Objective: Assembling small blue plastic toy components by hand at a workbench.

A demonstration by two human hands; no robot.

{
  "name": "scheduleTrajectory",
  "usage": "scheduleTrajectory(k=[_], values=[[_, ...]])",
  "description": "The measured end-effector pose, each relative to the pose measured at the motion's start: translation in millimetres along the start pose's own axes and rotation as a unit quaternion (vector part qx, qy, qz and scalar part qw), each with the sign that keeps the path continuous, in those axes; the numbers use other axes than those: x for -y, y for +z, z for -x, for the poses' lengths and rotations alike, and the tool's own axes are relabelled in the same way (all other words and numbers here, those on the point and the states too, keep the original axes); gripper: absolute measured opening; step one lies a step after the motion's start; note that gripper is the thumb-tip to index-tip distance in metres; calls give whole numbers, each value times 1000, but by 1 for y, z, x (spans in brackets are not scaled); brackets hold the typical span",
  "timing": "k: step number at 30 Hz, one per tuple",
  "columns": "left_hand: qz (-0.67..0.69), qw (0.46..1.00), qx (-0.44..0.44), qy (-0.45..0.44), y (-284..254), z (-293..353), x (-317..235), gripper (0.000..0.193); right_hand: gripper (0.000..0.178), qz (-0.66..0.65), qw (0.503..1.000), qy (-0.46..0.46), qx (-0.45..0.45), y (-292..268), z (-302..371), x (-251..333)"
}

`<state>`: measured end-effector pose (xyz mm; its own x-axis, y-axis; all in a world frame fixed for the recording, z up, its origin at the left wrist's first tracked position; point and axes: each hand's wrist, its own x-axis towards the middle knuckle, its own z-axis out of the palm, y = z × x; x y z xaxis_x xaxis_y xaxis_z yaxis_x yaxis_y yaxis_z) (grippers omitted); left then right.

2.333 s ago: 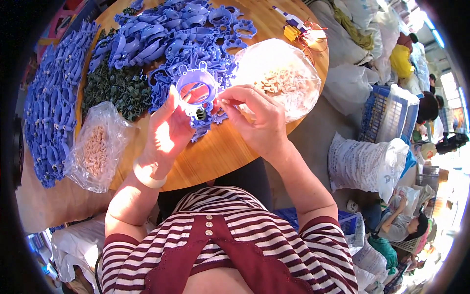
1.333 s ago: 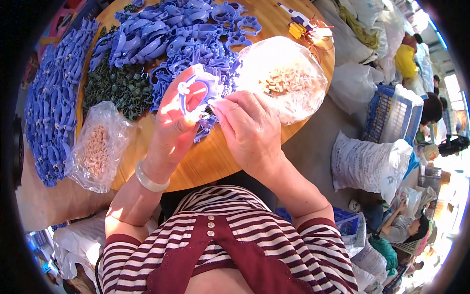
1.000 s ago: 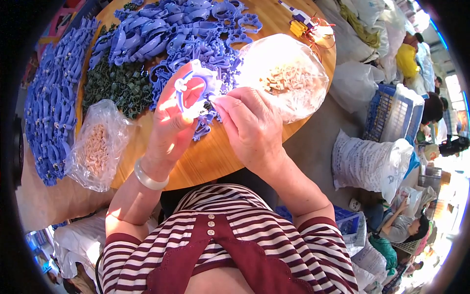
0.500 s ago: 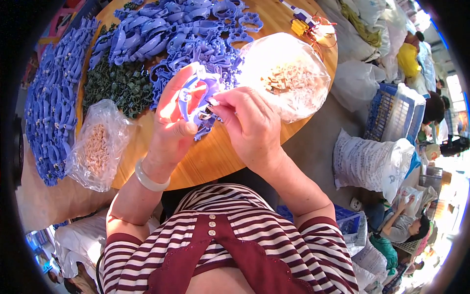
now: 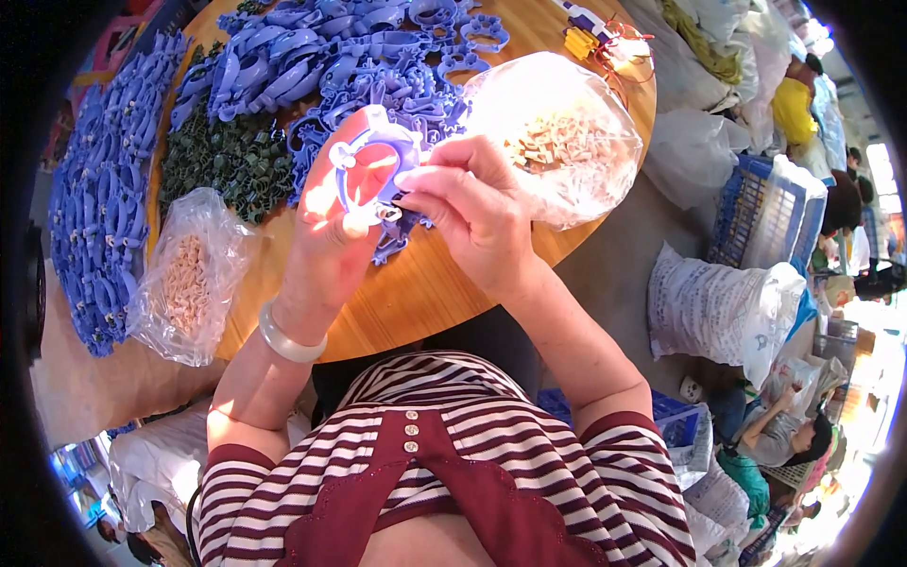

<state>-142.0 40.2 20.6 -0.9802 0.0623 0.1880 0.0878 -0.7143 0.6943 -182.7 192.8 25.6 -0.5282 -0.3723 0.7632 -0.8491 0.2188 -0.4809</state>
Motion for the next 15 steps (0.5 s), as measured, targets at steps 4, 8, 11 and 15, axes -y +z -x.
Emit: scheduleTrajectory(k=[4, 8, 11, 15], values=[[16, 999, -26, -7, 7, -4, -5, 81, 17, -91, 983, 156, -35, 1, 3, -1], [-60, 998, -12, 22, 3, -6, -4, 75, 16, -89, 987, 135, -18, -3, 0, 1], [-619, 740, 145, 219, -11, 2, -9, 27, 9, -93, 973, 211, 14, -5, 7, -1], [-569, 817, 17, 91, 23, 26, -20, 36, 7, -25, 1000, -1, 5, 7, 8, -10]])
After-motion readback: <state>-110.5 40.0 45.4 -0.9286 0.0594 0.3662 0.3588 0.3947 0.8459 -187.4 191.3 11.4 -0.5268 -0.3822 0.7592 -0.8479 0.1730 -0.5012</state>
